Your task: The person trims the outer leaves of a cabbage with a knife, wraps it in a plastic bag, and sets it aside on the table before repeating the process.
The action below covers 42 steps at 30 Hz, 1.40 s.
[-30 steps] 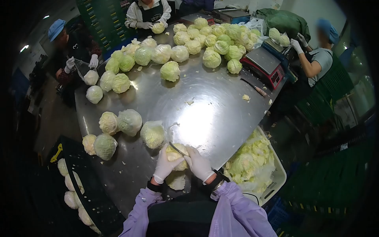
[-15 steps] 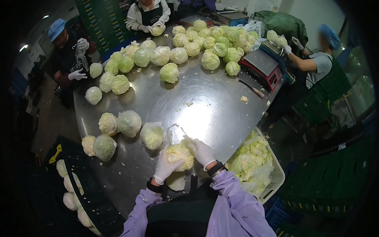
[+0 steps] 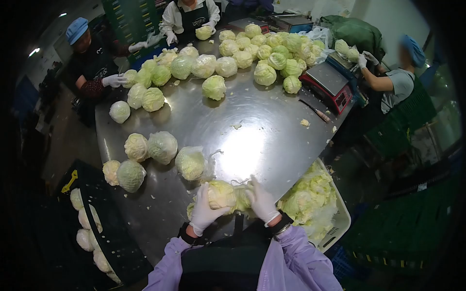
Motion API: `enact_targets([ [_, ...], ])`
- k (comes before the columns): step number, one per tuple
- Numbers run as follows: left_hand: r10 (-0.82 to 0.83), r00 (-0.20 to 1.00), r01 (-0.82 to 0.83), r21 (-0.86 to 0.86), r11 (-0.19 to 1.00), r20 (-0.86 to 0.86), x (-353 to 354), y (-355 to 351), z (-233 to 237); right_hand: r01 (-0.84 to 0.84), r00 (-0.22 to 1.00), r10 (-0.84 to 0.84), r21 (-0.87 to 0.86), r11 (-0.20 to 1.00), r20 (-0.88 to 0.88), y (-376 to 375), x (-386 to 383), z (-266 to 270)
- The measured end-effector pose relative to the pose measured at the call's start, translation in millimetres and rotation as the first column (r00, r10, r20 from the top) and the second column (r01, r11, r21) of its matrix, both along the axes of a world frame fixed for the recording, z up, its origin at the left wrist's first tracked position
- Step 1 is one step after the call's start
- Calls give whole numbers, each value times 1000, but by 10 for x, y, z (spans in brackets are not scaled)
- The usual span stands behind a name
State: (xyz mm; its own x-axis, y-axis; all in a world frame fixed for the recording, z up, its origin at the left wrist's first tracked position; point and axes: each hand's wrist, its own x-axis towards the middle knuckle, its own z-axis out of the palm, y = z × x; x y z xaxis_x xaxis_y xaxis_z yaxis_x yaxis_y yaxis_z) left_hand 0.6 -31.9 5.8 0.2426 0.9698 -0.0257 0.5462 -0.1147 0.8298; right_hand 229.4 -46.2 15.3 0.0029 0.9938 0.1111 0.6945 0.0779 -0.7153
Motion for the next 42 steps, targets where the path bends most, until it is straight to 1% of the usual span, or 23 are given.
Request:
enact_targets([
  [1, -27, 998, 28, 14, 999, -64, 58, 20, 50, -65, 997, 72, -157, 986, 42, -4, -133, 135],
  [3, -57, 991, 62, 37, 997, -124, 115, 69, 77, -183, 980, 180, 22, 983, 86, 7, -342, 42],
  [6, -42, 987, 56, 85, 995, -156, 82, 90, 98, -188, 980, 187, 16, 982, 61, 94, -489, -110],
  [8, -105, 988, 89, -140, 986, -111, 57, 102, 242, -192, 979, 195, -47, 980, 65, 129, -512, -22],
  [9, -105, 988, 88, -143, 986, -116, 50, 87, 205, -179, 979, 188, -112, 977, 73, 141, -514, 13],
  [11, -78, 986, 89, 70, 994, -147, 81, 83, 98, -179, 979, 187, -95, 979, 87, 185, -466, 39],
  [16, -119, 985, 127, 61, 990, -121, -7, 116, 34, -247, 967, 250, -54, 967, 57, 471, -211, 33],
  [18, -142, 982, 150, 52, 987, -123, -116, 134, -3, -220, 950, 119, -347, 912, -290, 618, -94, 156],
  [19, -195, 979, 196, 20, 980, -55, -188, 154, -65, -221, 949, 120, -344, 912, -291, 639, -45, 98],
  [20, -246, 969, 246, -7, 969, 15, -249, 162, -86, -215, 898, -5, -448, 868, -440, 694, 12, -22],
  [21, -250, 968, 250, -1, 968, 12, -305, 157, -93, -226, 816, -145, -540, 811, -559, 748, 60, -127],
  [22, -276, 961, 276, -15, 961, 20, -348, 155, -81, -224, 768, -202, -551, 804, -607, 744, 79, -187],
  [24, -301, 952, 303, -38, 952, 55, -371, 174, 14, -206, 752, -230, -552, 808, -618, 658, -4, -86],
  [25, -308, 948, 312, -45, 949, 79, -373, 170, 49, -216, 760, -139, -448, 867, -635, 619, -60, -182],
  [26, -310, 948, 312, -22, 950, 63, -394, 162, -74, -211, 878, -75, -523, 826, -473, 568, -88, -28],
  [27, -329, 941, 329, 14, 944, 77, -402, 155, -148, -256, 858, -26, -470, 845, -513, 511, -152, -171],
  [28, -351, 928, 352, 21, 936, 124, -361, 156, -42, -229, 933, 139, -249, 941, -332, 449, -221, -248],
  [29, -371, 921, 369, 35, 929, 117, -327, 152, 7, -232, 966, 182, -303, 924, -183, 439, -254, -140],
  [31, -464, 884, 462, 49, 885, 55, -248, 162, 101, -191, 979, 206, -395, 899, -3, 495, -251, -131],
  [34, -572, 819, 572, 119, 812, -33, -139, 139, 188, -196, 971, 234, -401, 895, 46, 506, -141, -170],
  [39, -600, 799, 600, 125, 790, -44, -160, 114, 168, -203, 974, 221, -266, 942, 39, 380, -65, -237],
  [41, -548, 834, 551, 142, 822, -64, -166, 51, 205, -157, 987, 151, -385, 909, -44, 330, -98, -76],
  [42, -548, 834, 552, 143, 822, -67, -162, 39, 187, -157, 987, 151, -383, 910, -45, 349, -74, -88],
])
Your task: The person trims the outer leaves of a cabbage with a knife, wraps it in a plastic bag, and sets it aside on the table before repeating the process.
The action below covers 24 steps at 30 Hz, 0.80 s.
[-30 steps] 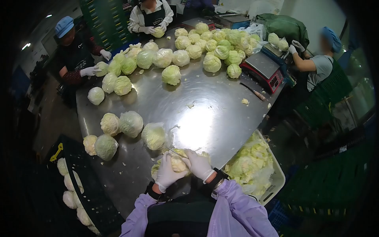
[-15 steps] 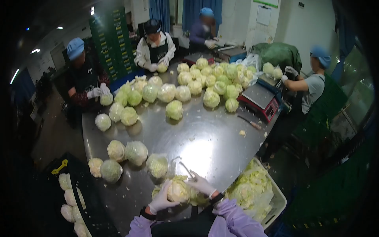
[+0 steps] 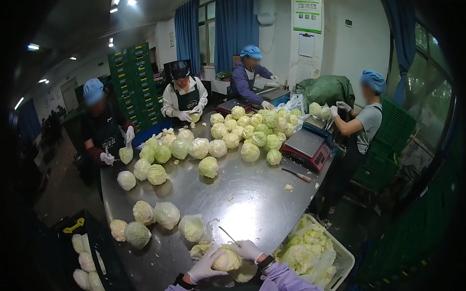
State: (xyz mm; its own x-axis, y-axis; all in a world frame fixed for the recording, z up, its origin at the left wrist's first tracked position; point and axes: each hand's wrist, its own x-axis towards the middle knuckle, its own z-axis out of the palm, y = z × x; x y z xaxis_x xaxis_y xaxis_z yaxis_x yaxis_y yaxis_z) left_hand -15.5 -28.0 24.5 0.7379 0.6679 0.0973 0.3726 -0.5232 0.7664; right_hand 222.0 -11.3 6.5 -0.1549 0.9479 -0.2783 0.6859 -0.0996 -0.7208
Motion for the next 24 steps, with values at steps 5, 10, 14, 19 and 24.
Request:
enact_targets([
  [5, 293, 938, -255, -203, 945, 186, 57, -154, -95, -46, 989, 32, -99, 994, -142, -47, 8, 67],
  [10, 420, 870, -379, -196, 904, 257, -96, -231, -267, 5, 911, -88, -204, 979, -402, -25, 96, -71],
  [14, 400, 884, -318, -317, 893, 240, -371, -205, -342, 51, 854, -275, -454, 890, -442, -13, 244, 208],
  [19, 457, 835, -207, -592, 779, 308, -602, -199, -414, 139, 894, -238, -270, 953, -380, 55, 494, -233],
  [24, 517, 801, -225, -647, 728, 303, -605, -265, -525, 161, 987, -160, 148, 976, -18, -104, -31, 424],
])
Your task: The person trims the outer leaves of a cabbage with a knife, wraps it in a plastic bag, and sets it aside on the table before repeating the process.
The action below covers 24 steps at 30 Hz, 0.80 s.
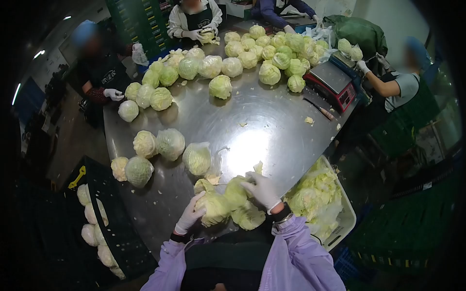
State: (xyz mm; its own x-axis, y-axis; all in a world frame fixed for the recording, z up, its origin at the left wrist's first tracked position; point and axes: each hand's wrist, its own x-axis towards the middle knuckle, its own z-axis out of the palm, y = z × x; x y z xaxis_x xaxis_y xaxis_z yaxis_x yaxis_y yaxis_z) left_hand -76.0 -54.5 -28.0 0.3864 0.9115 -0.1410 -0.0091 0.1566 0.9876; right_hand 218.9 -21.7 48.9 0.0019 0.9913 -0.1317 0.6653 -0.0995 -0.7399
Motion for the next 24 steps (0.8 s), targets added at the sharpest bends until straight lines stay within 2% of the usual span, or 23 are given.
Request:
enact_targets([
  [1, -21, 998, 23, 31, 999, -57, 18, -15, 72, -81, 983, 64, -98, 992, -170, -12, -105, 6],
  [2, -22, 998, 23, 28, 999, -59, 45, -19, 152, -81, 983, 63, -100, 992, -173, -12, -228, -15],
  [4, -59, 932, 176, 307, 935, -356, 139, -28, 356, -328, 945, 328, -21, 944, -9, -40, -474, -73],
  [5, -59, 932, 177, 307, 935, -357, 170, -58, 372, -328, 945, 328, -21, 944, -10, -66, -574, -83],
  [7, -53, 889, 210, 302, 930, -455, 213, -113, 378, -352, 927, 335, 85, 932, 167, -98, -712, -90],
  [9, -52, 877, 212, 288, 934, -478, 259, -156, 383, -350, 931, 342, 45, 936, 125, -77, -698, -105],
  [11, -82, 842, 275, 292, 916, -534, 314, -173, 404, -357, 928, 342, 91, 930, 145, -76, -622, -241],
  [15, -82, 871, 268, 329, 905, -484, 300, -97, 378, -256, 965, 247, 117, 960, 82, -8, -258, -339],
  [17, -80, 906, 220, 299, 929, -416, 205, -30, 367, -62, 997, 62, 4, 998, -41, 79, -58, -284],
  [18, -80, 905, 220, 299, 929, -417, 211, -22, 376, -97, 995, 96, -62, 993, -25, 72, -31, -221],
  [19, -119, 921, 213, 222, 952, -372, 237, -26, 424, -96, 995, 95, -66, 993, -28, 23, -96, -127],
  [20, -155, 934, 210, 141, 968, -323, 269, -40, 457, -182, 983, 183, 38, 983, -16, -26, -230, -45],
  [21, -160, 932, 214, 137, 967, -326, 332, -52, 470, -264, 964, 266, 143, 954, 6, -55, -367, -15],
  [22, -162, 950, 202, 132, 970, -267, 412, -52, 476, -299, 940, 280, 73, 951, 197, -104, -507, -166],
  [23, -161, 965, 189, 124, 974, -206, 452, -49, 486, -295, 941, 276, 75, 953, 195, -118, -567, -235],
  [24, -188, 902, 215, 28, 976, -389, 424, -68, 525, -308, 942, 283, 130, 942, 183, -129, -608, -289],
])
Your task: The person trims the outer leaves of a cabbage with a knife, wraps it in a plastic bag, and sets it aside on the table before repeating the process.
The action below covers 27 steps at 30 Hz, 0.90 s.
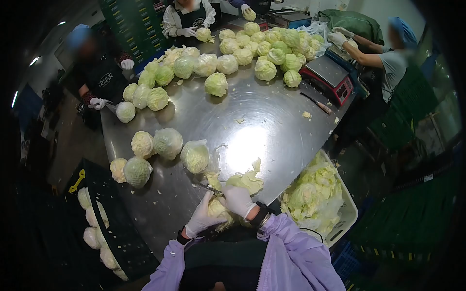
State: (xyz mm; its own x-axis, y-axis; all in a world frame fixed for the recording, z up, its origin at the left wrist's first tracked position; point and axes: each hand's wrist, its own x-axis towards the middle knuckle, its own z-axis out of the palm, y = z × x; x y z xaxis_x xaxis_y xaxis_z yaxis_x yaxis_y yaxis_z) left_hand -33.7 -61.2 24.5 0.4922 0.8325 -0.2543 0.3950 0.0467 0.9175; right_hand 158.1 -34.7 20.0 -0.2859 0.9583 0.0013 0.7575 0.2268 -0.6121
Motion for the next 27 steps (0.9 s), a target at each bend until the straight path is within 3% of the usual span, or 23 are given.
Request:
enact_targets([
  [1, 0, 1000, 0, 0, 1000, -1, -21, -8, -18, -19, 999, 20, 51, 999, -27, 7, -18, -32],
  [3, 31, 978, -43, 53, 998, 207, -80, -20, -83, 9, 995, -12, -32, 999, -94, 69, 97, -64],
  [4, 37, 978, -49, 51, 997, 207, -132, -5, -119, 37, 992, -47, -83, 996, -118, 107, 175, -103],
  [6, -88, 988, 59, 221, 974, 124, -270, 37, -184, 85, 979, -119, -197, 977, -166, 173, 384, -408],
  [9, -69, 980, 53, 90, 995, 186, -462, 63, -195, 181, 957, -241, -316, 931, -161, 200, 654, -488],
  [10, -68, 980, 52, 90, 995, 186, -507, 46, -193, 195, 979, -203, -294, 936, 3, 226, 697, -448],
  [11, -67, 995, 53, 182, 982, 70, -550, 7, -186, 197, 979, -205, -295, 935, 2, 200, 694, -426],
  [12, -55, 997, 65, 268, 961, -46, -573, -37, -183, 265, 964, -258, -128, 956, 70, 121, 700, -400],
  [13, -57, 997, 68, 263, 962, -47, -501, -107, -112, 316, 939, -319, 45, 948, 129, 52, 643, -208],
  [15, 135, 940, 50, 520, 853, -313, -260, -313, 45, 284, 956, -287, 55, 957, 65, -6, 445, -54],
  [17, 132, 933, 101, 595, 798, -335, -239, -317, -78, 115, 921, -133, -71, 991, -365, -55, 195, -82],
  [18, 148, 946, 51, 584, 810, -288, -238, -288, -107, 123, 919, -141, -71, 990, -368, -73, 82, -128],
  [20, 169, 956, 0, 577, 816, -239, -255, -213, -137, -3, 946, -89, -284, 959, -311, -98, -82, -345],
  [21, 215, 976, -211, 403, 890, 37, -304, -149, -132, -9, 946, -81, -275, 962, -313, -111, -40, -531],
  [22, 304, 907, -362, 168, 917, 293, -370, -89, -138, 24, 956, -94, -246, 969, -277, -125, 70, -770],
  [23, 312, 905, -371, 182, 911, 289, -461, -43, -263, 55, 964, -109, -218, 975, -244, -158, 184, -912],
  [25, 483, 620, -376, -306, 874, 618, -677, 4, -667, 81, 950, -135, -196, 977, -282, -304, 473, -815],
  [26, 619, 474, -286, -555, 781, 627, -723, -36, -756, 141, 932, -193, -183, 973, -307, -368, 648, -810],
  [27, 686, 351, -193, -668, 719, 637, -709, -69, -830, 206, 908, -257, -182, 961, -330, -454, 842, -821],
])
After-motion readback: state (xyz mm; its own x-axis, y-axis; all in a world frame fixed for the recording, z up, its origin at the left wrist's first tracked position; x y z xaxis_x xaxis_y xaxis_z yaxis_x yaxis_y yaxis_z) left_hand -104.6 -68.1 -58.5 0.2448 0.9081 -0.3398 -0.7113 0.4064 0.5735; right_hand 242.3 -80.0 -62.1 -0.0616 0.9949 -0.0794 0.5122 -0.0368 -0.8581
